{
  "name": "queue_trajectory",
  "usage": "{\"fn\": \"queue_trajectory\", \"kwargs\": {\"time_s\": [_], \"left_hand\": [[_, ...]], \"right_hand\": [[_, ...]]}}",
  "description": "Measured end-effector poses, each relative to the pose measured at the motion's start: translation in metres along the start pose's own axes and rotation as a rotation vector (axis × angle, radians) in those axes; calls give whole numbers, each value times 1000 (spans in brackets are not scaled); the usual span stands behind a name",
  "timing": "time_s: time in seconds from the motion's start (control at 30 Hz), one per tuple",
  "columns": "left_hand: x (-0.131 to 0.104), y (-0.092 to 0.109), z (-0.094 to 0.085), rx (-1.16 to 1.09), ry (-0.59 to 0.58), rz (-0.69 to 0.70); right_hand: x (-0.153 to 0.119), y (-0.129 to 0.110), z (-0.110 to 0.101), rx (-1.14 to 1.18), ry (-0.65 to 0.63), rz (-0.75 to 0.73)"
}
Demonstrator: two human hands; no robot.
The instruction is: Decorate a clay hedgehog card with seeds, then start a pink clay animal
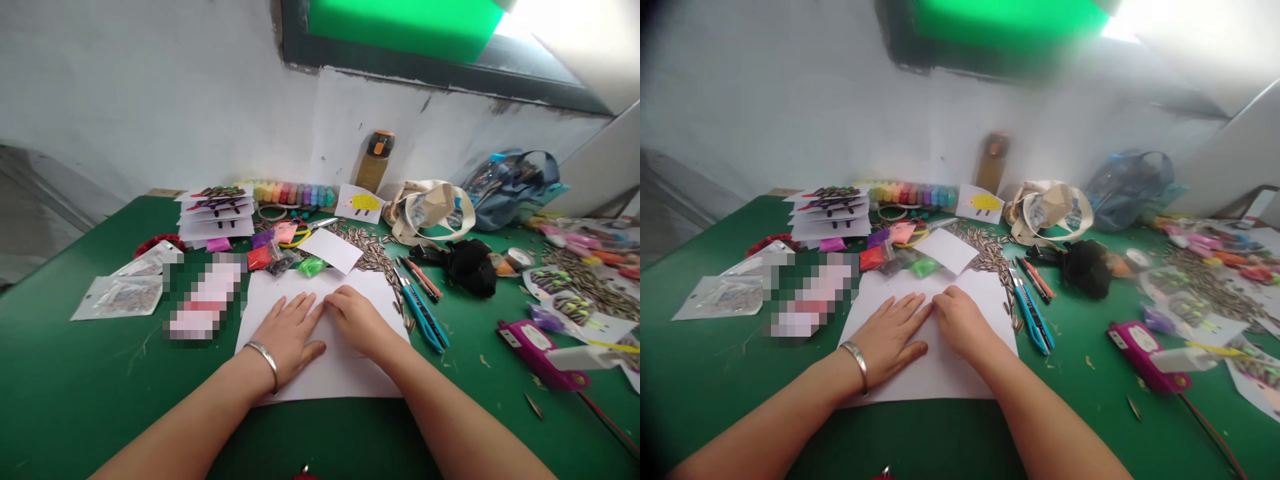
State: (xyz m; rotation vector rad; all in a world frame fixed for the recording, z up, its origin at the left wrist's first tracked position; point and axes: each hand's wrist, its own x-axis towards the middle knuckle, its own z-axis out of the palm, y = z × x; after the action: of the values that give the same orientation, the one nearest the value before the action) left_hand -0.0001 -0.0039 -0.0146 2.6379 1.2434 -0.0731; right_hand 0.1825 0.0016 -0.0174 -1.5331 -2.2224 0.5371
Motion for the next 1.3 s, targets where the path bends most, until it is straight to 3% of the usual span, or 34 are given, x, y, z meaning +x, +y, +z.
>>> {"fn": "queue_trajectory", "kwargs": {"time_s": [0.17, 0.33, 0.5, 0.63, 0.87, 0.93, 1.07, 1.3], "left_hand": [[-3, 4, 7, 48, 91, -34], [-3, 8, 16, 37, 166, 32], [-2, 8, 11, 4, 96, 29], [-2, 6, 4, 8, 33, 21], [-6, 4, -9, 3, -44, -5], [-6, 4, -12, -17, -60, -15], [-7, 6, -18, -11, -120, -44], [-9, 7, -20, -16, -102, -45]], "right_hand": [[0, -5, 3, -29, -8, -24], [1, -6, 5, -22, 2, -30], [0, -9, 6, 41, 5, -67], [1, -1, -7, 78, 44, -43], [-4, 57, -58, -115, 292, 232], [-8, 76, -69, -272, 351, 389], [-16, 101, -79, -511, 325, 582], [-17, 111, -78, -609, 229, 832]]}}
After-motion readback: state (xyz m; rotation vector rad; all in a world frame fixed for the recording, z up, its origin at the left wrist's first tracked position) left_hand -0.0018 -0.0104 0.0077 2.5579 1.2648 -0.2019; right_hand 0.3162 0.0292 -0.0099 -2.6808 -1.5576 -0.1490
